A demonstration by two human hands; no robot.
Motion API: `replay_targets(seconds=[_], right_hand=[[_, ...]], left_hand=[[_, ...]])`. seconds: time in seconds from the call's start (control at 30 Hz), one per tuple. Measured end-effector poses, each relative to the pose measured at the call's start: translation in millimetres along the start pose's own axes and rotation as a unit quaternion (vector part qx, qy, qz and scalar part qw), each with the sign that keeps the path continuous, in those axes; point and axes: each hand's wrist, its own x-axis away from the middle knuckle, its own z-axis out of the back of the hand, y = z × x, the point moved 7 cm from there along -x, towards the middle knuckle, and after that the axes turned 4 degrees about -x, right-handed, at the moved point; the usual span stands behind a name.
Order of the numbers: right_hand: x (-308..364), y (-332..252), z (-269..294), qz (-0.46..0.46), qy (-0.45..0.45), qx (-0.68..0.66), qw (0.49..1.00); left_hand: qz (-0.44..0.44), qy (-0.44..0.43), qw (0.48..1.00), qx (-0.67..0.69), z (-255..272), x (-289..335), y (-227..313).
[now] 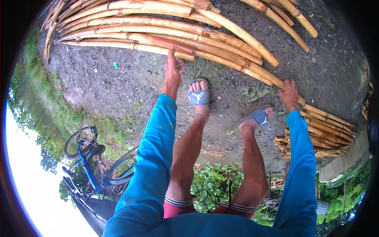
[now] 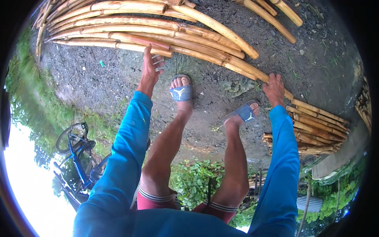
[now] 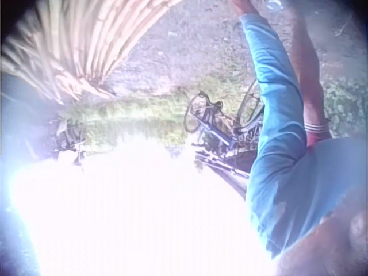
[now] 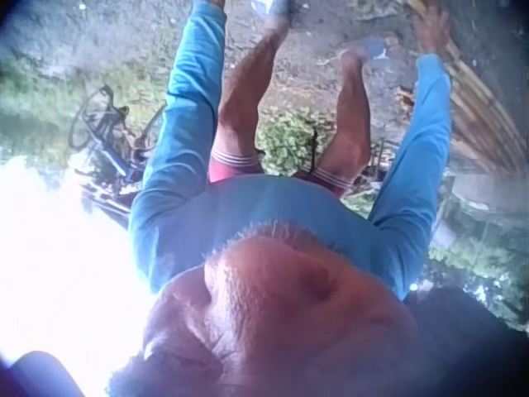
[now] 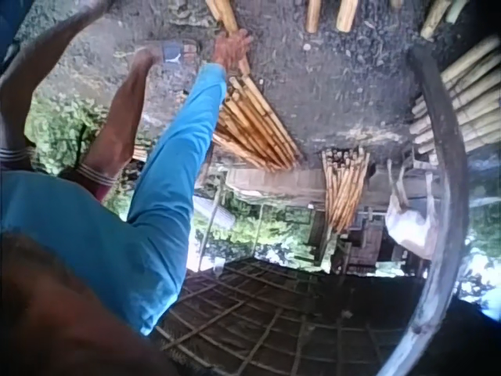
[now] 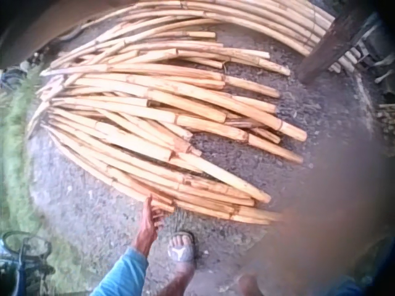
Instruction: The person picks up several bamboo poles from a scattered pile on the ground and stacks them onto a organized pile.
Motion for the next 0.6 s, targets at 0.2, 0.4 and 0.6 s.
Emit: replay_targets(seconds=[0.2, 0.4, 0.6], right_hand=[[-6, 0, 3, 0.02, 0.007, 0.001, 1.0], [-6, -15, 16, 0.03, -0.061, 0.008, 0.998], [12, -38, 24, 0.082, -0.161, -0.005, 0.983]], left_hand=[[0.072, 0.032, 0.996, 0.034, -8, -27, 21], [0.081, 0.047, 0.985, 0.143, -3, -54, 10], [0.043, 0.007, 0.945, 0.324, 13, -68, -16]])
